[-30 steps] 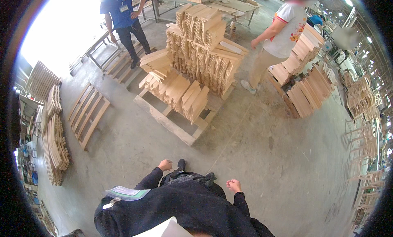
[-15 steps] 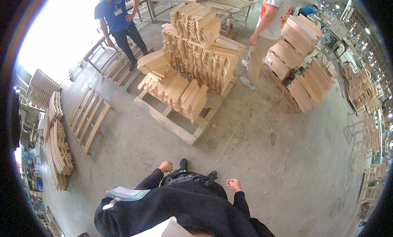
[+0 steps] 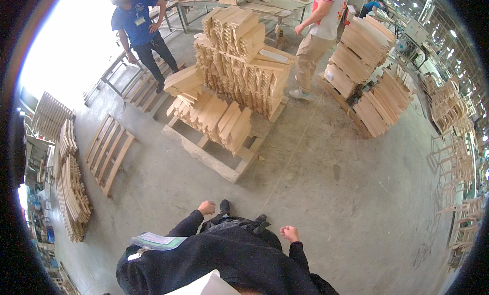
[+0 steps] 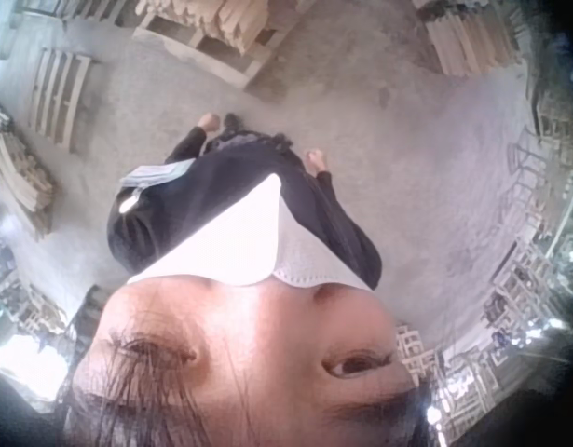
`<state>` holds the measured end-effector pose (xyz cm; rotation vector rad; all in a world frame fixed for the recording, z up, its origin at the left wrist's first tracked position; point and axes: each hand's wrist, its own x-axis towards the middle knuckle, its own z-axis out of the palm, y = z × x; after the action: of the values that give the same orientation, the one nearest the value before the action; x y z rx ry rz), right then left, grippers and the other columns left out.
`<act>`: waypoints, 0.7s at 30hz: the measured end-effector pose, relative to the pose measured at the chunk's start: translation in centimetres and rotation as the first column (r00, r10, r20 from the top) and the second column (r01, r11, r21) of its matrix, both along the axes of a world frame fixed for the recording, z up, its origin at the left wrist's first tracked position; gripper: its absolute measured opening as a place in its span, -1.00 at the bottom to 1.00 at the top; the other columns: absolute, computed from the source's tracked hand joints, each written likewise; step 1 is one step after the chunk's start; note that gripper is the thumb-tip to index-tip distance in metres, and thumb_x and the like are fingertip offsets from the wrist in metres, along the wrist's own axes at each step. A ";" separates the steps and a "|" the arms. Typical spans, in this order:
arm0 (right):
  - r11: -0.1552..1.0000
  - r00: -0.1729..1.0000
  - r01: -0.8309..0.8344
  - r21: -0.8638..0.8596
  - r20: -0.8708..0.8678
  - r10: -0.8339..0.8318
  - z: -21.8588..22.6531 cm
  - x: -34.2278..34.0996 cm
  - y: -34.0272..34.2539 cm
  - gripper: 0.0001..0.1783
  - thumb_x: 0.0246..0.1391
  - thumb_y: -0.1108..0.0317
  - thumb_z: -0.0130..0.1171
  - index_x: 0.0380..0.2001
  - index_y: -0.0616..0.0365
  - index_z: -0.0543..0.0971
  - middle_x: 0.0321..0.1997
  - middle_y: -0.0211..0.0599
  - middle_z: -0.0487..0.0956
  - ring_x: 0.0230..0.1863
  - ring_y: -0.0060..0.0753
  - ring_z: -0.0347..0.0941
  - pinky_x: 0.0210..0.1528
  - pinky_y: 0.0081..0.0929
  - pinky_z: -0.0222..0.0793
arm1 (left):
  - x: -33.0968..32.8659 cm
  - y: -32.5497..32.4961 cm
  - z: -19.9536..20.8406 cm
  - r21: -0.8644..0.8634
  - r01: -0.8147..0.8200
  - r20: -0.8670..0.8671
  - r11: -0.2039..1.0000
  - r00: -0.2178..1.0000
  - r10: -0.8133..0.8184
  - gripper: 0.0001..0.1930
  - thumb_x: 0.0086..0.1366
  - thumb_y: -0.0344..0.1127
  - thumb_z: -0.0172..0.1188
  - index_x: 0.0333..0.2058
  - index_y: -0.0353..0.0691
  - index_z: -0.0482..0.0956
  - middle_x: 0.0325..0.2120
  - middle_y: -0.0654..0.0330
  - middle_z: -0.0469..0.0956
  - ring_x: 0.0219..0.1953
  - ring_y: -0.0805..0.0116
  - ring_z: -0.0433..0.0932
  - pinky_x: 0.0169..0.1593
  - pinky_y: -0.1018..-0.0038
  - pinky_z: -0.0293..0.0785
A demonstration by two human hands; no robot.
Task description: The person picks up wooden planks from a stack, carries them to a workbench, and places them down. They then return to the stack, pick up more planks, and repeat the process of carrying and stacking them.
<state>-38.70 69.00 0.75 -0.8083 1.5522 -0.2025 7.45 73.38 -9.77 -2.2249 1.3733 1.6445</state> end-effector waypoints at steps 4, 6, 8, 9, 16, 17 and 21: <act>1.000 1.000 0.005 0.023 -0.008 -0.005 -0.3 -2.0 -0.3 -0.81 -0.18 0.49 -0.15 -0.54 0.16 0.49 -0.51 -0.38 0.52 -0.52 -0.55 0.46 -0.58 -0.62 0.31 | -2.3 -1.0 2.2 -0.201 0.239 0.169 0.950 0.964 -0.206 -0.73 -0.06 -0.26 0.01 -0.32 -0.11 0.53 -0.44 0.15 0.53 -0.40 0.32 0.53 -0.31 0.48 0.44; 1.000 1.000 0.003 0.022 0.006 -0.004 -0.5 -3.1 -0.5 -0.81 -0.18 0.49 -0.15 -0.53 0.16 0.49 -0.50 -0.38 0.52 -0.51 -0.54 0.46 -0.57 -0.60 0.32 | -4.0 -1.1 3.4 -0.186 0.108 0.150 0.977 0.985 -0.080 -0.73 -0.05 -0.29 -0.03 -0.34 -0.08 0.54 -0.47 0.16 0.54 -0.40 0.28 0.53 -0.27 0.46 0.43; 1.000 1.000 0.014 0.010 0.019 -0.014 -1.5 -4.7 -0.5 -0.81 -0.18 0.49 -0.15 -0.53 0.16 0.49 -0.50 -0.39 0.52 -0.51 -0.54 0.46 -0.57 -0.58 0.32 | -6.1 -2.2 5.9 -0.050 -0.126 0.119 0.991 0.984 0.131 -0.77 -0.01 -0.31 -0.03 -0.36 -0.03 0.56 -0.43 0.23 0.54 -0.36 0.30 0.52 -0.27 0.46 0.42; 1.000 1.000 0.013 0.012 0.019 -0.013 -1.4 -5.3 -0.6 -0.81 -0.18 0.49 -0.15 -0.52 0.16 0.49 -0.49 -0.39 0.52 -0.51 -0.53 0.47 -0.57 -0.58 0.32 | -6.8 -2.2 6.4 -0.087 -0.075 0.144 0.993 0.986 0.087 -0.75 -0.02 -0.30 -0.04 -0.35 -0.04 0.55 -0.44 0.20 0.54 -0.36 0.27 0.51 -0.26 0.44 0.42; 0.980 0.966 -0.194 -0.045 -0.183 0.183 -3.7 -10.7 -0.9 -0.84 -0.17 0.42 -0.09 -0.56 0.16 0.50 -0.54 -0.34 0.51 -0.49 -0.48 0.44 -0.48 -0.52 0.33 | -11.0 -4.2 8.3 -0.306 -0.126 0.191 0.944 0.963 0.191 -0.72 -0.07 -0.28 -0.03 -0.34 -0.12 0.54 -0.36 0.01 0.49 -0.25 0.11 0.46 -0.14 0.34 0.36; 0.948 0.922 -0.307 -0.089 -0.273 0.273 -5.5 -11.6 -1.2 -0.84 -0.18 0.41 -0.08 -0.59 0.17 0.51 -0.59 -0.34 0.51 -0.52 -0.48 0.44 -0.51 -0.52 0.32 | -12.2 -5.1 10.0 -0.316 -0.118 0.180 0.941 0.967 0.181 -0.72 -0.07 -0.28 -0.03 -0.34 -0.12 0.54 -0.36 0.00 0.49 -0.26 0.10 0.46 -0.15 0.33 0.36; 0.677 0.733 -0.666 -0.315 -0.445 0.514 -6.3 -12.7 -1.6 -0.79 -0.22 0.31 -0.02 -0.63 0.20 0.53 -0.66 -0.25 0.49 -0.58 -0.40 0.41 -0.53 -0.43 0.30 | -12.9 -9.0 11.0 -0.303 -0.058 0.199 0.951 0.972 0.123 -0.73 -0.07 -0.27 -0.01 -0.35 -0.07 0.54 -0.40 0.00 0.50 -0.30 0.05 0.47 -0.18 0.30 0.38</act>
<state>-51.37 67.39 -5.58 -1.7737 1.4583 0.0684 -5.43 64.35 1.24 -2.5751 1.5655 1.2375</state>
